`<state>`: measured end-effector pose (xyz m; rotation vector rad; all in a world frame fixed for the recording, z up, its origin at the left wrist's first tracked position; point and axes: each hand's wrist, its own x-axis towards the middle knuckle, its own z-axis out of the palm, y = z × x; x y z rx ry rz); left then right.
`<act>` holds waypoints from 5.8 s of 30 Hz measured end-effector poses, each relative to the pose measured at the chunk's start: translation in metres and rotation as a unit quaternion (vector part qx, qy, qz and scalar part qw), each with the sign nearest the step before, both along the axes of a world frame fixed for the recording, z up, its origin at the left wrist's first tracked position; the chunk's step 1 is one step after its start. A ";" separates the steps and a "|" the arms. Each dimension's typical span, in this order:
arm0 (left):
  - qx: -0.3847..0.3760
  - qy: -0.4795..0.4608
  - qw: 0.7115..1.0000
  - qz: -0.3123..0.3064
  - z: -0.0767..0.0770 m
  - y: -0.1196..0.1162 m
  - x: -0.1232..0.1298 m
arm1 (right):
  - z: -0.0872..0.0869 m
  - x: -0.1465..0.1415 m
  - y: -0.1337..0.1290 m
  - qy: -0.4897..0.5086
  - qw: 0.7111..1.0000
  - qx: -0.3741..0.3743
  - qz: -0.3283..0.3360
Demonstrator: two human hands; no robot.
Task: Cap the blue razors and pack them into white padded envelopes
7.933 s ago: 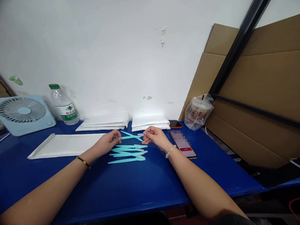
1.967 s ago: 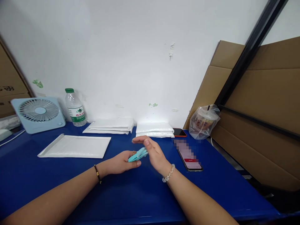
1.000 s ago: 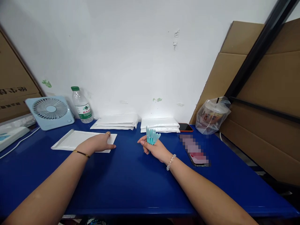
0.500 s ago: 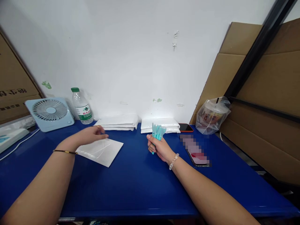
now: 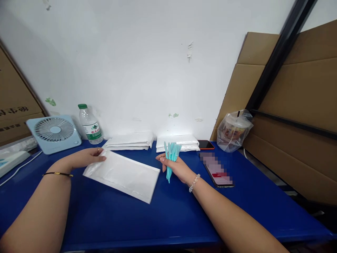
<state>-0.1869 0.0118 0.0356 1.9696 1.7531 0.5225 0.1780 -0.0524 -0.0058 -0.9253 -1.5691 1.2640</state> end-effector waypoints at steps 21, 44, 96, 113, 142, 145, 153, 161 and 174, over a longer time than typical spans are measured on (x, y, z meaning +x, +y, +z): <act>-0.283 -0.712 0.595 -0.242 -0.021 -0.042 0.140 | 0.010 -0.016 -0.016 0.047 0.997 -0.006 -0.054; -0.496 -0.526 0.592 -0.356 -0.047 -0.068 0.183 | 0.027 -0.007 -0.014 0.133 0.986 -0.062 -0.074; -0.455 -0.630 0.564 -0.279 -0.024 -0.057 0.134 | 0.117 -0.032 -0.012 -0.201 0.912 0.327 0.142; -0.346 -0.721 0.599 -0.042 -0.046 -0.013 0.136 | 0.089 -0.064 0.104 -0.145 0.972 0.123 -0.135; -0.141 -0.687 0.710 -0.056 -0.056 -0.041 0.172 | 0.013 -0.006 0.011 -0.479 0.770 0.384 -0.176; -0.055 -0.717 0.695 -0.004 -0.054 -0.041 0.175 | 0.003 -0.024 -0.007 -0.436 0.816 0.375 -0.061; 0.088 -0.743 0.663 0.014 -0.027 -0.032 0.152 | -0.021 -0.008 0.015 -0.380 0.902 0.202 -0.038; 0.164 -0.733 0.660 -0.009 -0.001 -0.036 0.135 | -0.027 -0.015 0.015 -0.362 0.910 0.198 -0.028; 0.282 -0.665 0.684 -0.100 0.059 -0.070 0.097 | -0.026 -0.017 0.018 -0.427 0.872 0.238 -0.012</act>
